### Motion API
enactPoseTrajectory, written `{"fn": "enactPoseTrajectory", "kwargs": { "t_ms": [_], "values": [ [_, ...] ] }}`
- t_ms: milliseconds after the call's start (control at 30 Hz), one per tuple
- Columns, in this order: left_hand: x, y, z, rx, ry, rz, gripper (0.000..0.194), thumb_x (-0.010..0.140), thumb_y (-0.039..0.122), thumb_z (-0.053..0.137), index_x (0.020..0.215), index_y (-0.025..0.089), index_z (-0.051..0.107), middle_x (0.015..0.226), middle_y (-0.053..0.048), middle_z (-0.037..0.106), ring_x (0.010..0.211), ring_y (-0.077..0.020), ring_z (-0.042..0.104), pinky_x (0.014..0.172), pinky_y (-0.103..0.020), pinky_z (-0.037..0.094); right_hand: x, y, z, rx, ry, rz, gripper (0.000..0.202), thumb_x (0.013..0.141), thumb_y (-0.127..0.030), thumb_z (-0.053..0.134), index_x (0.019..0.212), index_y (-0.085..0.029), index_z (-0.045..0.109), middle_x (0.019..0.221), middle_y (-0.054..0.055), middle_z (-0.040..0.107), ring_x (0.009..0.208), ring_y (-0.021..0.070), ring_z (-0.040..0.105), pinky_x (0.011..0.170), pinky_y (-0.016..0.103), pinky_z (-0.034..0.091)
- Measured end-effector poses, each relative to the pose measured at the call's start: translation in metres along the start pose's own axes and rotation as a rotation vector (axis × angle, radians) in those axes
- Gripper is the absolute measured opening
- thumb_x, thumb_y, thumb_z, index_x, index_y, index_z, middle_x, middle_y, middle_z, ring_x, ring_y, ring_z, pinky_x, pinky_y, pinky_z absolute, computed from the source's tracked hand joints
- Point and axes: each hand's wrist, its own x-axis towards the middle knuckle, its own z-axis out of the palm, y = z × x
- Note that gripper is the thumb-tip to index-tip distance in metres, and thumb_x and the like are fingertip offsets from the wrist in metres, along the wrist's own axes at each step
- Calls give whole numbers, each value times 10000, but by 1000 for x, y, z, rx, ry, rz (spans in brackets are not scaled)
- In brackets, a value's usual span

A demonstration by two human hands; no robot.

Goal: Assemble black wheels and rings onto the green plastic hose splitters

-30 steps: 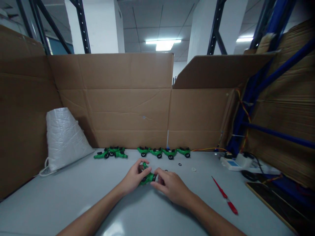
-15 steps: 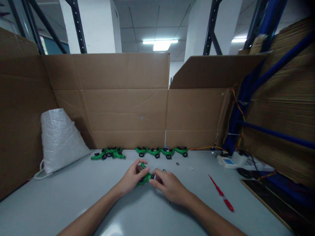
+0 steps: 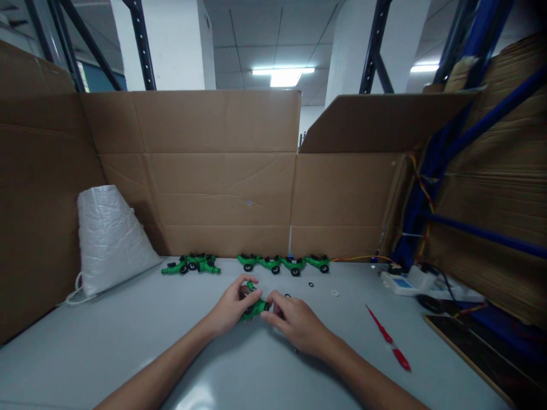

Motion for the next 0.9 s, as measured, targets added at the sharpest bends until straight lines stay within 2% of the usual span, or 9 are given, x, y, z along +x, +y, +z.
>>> {"fn": "enactPoseTrajectory", "kwargs": {
  "t_ms": [167, 333, 500, 900],
  "values": [
    [1, -1, -2, 5, 1, 3, 564, 893, 590, 739, 1224, 172, 554, 694, 64, 492, 606, -105, 456, 556, -213, 306, 0, -2, -2, 2, -12, -1, 185, 1037, -402, 580, 996, -223, 597, 807, -9, 670, 740, 174, 600, 683, 262, 350],
    [2, -2, -3, 30, 6, 36, 545, 898, 582, 737, 1205, 165, 567, 702, 57, 501, 631, -109, 457, 565, -214, 305, 0, -3, -3, 43, -11, -10, 275, 947, -366, 716, 1141, -239, 569, 848, -28, 656, 766, 172, 607, 712, 256, 375],
    [2, -3, -2, 22, 8, 13, 571, 890, 601, 736, 1221, 169, 563, 691, 64, 487, 613, -106, 440, 558, -214, 309, -1, -2, -3, -16, -8, -3, 181, 986, -391, 663, 1022, -229, 591, 832, -14, 655, 751, 175, 592, 701, 259, 367],
    [0, -1, -2, -26, -7, 23, 546, 888, 585, 750, 1204, 183, 559, 704, 61, 499, 610, -103, 473, 552, -205, 310, 0, -1, -1, -67, -31, 5, 240, 1032, -455, 579, 965, -229, 622, 818, 6, 700, 729, 183, 616, 673, 261, 347]
  ]
}}
